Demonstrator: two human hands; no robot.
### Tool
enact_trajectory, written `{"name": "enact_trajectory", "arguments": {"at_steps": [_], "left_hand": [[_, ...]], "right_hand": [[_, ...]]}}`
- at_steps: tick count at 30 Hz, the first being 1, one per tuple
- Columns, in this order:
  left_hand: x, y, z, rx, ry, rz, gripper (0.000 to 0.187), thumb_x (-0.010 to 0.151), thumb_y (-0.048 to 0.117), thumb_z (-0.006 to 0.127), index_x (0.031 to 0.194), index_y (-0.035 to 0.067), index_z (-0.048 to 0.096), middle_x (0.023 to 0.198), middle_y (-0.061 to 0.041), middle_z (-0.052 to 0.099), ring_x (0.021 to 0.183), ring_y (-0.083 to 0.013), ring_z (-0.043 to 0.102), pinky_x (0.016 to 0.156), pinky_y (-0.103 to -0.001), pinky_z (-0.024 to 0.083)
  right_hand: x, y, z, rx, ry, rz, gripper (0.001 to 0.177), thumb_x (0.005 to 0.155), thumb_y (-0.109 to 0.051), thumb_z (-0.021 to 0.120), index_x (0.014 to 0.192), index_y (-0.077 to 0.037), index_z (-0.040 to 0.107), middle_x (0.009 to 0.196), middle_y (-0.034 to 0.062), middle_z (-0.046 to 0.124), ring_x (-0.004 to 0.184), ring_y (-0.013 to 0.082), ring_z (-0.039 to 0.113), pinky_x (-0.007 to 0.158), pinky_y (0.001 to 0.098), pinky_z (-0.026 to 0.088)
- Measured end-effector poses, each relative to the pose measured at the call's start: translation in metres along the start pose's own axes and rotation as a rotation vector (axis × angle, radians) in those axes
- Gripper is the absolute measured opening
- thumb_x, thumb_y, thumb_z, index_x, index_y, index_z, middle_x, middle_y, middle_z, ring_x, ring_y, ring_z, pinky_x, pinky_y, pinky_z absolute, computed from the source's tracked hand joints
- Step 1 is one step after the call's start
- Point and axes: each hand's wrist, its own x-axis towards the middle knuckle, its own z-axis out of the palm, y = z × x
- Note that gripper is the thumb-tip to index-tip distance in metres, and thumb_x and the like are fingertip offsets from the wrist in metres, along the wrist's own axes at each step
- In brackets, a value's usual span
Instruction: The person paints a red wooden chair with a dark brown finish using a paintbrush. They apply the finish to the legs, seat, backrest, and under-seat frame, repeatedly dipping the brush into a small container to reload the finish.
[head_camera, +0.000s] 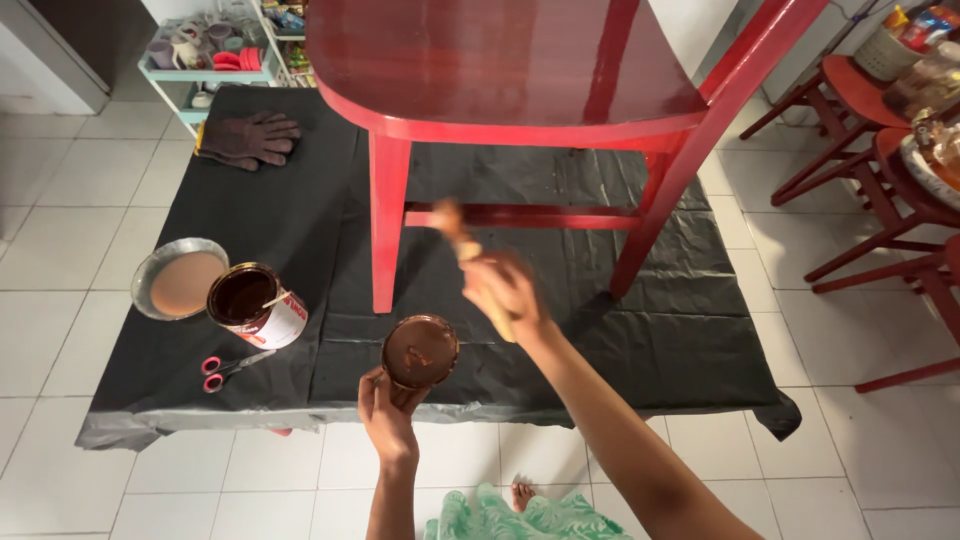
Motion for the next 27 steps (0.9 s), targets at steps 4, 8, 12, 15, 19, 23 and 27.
{"name": "enact_trajectory", "arguments": {"at_steps": [4, 8, 12, 15, 19, 23, 27], "left_hand": [[-0.002, 0.001, -0.002, 0.002, 0.029, 0.002, 0.020, 0.107, 0.017, 0.043, 0.114, 0.001, 0.054, 0.106, -0.017, 0.064, 0.094, -0.0277, 0.070, 0.083, -0.046, 0.066], [-0.010, 0.005, -0.004, -0.002, 0.047, 0.003, 0.020, 0.106, 0.015, 0.043, 0.114, 0.000, 0.054, 0.108, -0.017, 0.064, 0.096, -0.0293, 0.071, 0.083, -0.047, 0.066], [-0.013, 0.009, -0.001, 0.001, 0.019, 0.027, 0.022, 0.105, 0.014, 0.041, 0.115, -0.001, 0.054, 0.110, -0.019, 0.065, 0.098, -0.0314, 0.072, 0.083, -0.047, 0.067], [-0.014, 0.008, 0.008, 0.027, 0.031, -0.004, 0.023, 0.106, 0.015, 0.042, 0.117, -0.001, 0.054, 0.111, -0.019, 0.064, 0.100, -0.0312, 0.070, 0.085, -0.046, 0.067], [-0.017, 0.000, 0.022, 0.046, 0.002, -0.035, 0.025, 0.105, 0.016, 0.041, 0.117, -0.001, 0.054, 0.112, -0.019, 0.065, 0.100, -0.0316, 0.071, 0.085, -0.045, 0.066], [-0.018, -0.013, 0.029, 0.037, -0.027, -0.056, 0.025, 0.104, 0.016, 0.042, 0.117, -0.001, 0.054, 0.110, -0.019, 0.065, 0.099, -0.0317, 0.072, 0.083, -0.046, 0.066], [-0.015, -0.024, 0.019, 0.004, -0.045, -0.043, 0.023, 0.107, 0.016, 0.044, 0.118, -0.002, 0.054, 0.105, -0.020, 0.062, 0.094, -0.0285, 0.068, 0.084, -0.049, 0.067]], "right_hand": [[-0.018, 0.000, 0.002, -0.059, 0.100, -0.054, 0.041, 0.075, 0.006, 0.080, 0.112, -0.007, 0.068, 0.100, 0.0060, 0.064, 0.084, 0.0211, 0.067, 0.075, 0.0352, 0.057], [-0.003, -0.001, 0.029, -0.153, -0.013, -0.096, 0.037, 0.080, 0.004, 0.084, 0.110, -0.013, 0.069, 0.100, 0.0048, 0.063, 0.084, 0.0224, 0.067, 0.073, 0.0344, 0.057], [-0.006, 0.003, -0.007, -0.107, -0.009, 0.026, 0.043, 0.074, 0.000, 0.083, 0.113, -0.011, 0.069, 0.105, 0.0109, 0.066, 0.090, 0.0233, 0.068, 0.078, 0.0361, 0.058], [-0.032, 0.011, -0.058, -0.171, 0.049, 0.142, 0.038, 0.077, 0.001, 0.080, 0.112, -0.009, 0.068, 0.101, 0.0100, 0.065, 0.091, 0.0254, 0.067, 0.079, 0.0381, 0.057], [-0.056, 0.022, -0.111, -0.513, 0.175, 0.278, 0.025, 0.082, 0.001, 0.074, 0.105, -0.008, 0.066, 0.099, 0.0109, 0.067, 0.091, 0.0336, 0.065, 0.080, 0.0442, 0.053], [-0.053, 0.010, -0.117, -0.655, 0.231, 0.285, 0.022, 0.083, -0.001, 0.072, 0.102, -0.008, 0.064, 0.097, 0.0123, 0.064, 0.091, 0.0362, 0.062, 0.082, 0.0471, 0.050], [-0.026, -0.016, -0.078, -0.403, 0.138, 0.318, 0.022, 0.084, -0.004, 0.076, 0.103, -0.009, 0.068, 0.090, 0.0094, 0.061, 0.084, 0.0302, 0.060, 0.073, 0.0450, 0.049]]}}
